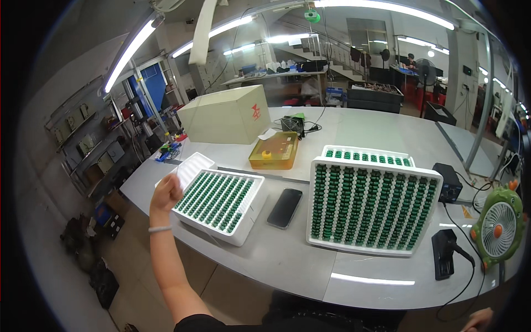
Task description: The person solders electronic components onto small green circuit boards using a soldering iron and solder wire.
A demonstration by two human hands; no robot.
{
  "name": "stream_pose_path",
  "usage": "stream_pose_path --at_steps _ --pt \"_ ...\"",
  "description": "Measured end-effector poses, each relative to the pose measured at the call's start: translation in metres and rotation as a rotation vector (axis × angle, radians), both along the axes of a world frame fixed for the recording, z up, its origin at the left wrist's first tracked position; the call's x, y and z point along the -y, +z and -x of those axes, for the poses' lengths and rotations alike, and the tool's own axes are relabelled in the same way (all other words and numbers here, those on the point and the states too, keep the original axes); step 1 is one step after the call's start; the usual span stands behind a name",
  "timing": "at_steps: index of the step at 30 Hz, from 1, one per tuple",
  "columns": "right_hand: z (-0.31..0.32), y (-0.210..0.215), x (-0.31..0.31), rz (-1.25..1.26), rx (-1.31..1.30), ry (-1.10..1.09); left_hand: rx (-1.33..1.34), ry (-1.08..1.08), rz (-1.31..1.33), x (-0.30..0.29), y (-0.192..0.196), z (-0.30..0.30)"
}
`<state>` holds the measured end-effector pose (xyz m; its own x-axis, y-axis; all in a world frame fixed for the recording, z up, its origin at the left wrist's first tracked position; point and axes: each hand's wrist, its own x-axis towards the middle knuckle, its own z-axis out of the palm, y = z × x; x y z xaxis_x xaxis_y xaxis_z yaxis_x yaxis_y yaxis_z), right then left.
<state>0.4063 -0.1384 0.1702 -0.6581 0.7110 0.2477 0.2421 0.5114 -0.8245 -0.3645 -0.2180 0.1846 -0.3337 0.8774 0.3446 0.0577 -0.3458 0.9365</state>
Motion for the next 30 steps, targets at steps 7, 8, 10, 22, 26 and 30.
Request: stream_pose_path --at_steps 7,8,10,22,26,30 --pt "0.132 -0.031 -0.05 0.371 -0.249 0.308 0.219 0.096 0.068 0.106 -0.151 0.05" --pt "0.134 -0.028 -0.062 0.476 -0.115 0.359 0.239 0.163 0.069 0.133 -0.167 0.047" --pt "0.165 -0.03 -0.079 0.565 -0.041 0.288 0.334 0.347 0.116 0.18 -0.209 0.045" --pt "0.313 -0.125 -0.098 0.437 0.159 0.368 -1.143 1.637 0.213 0.174 -0.217 -0.042" --pt "0.334 -0.142 -0.071 0.191 0.07 0.411 -1.079 0.311 -0.569 0.028 -0.149 -0.244" --pt "0.328 -0.134 -0.065 0.118 -0.008 0.355 -0.506 -0.226 0.267 -0.042 -0.17 -0.307"
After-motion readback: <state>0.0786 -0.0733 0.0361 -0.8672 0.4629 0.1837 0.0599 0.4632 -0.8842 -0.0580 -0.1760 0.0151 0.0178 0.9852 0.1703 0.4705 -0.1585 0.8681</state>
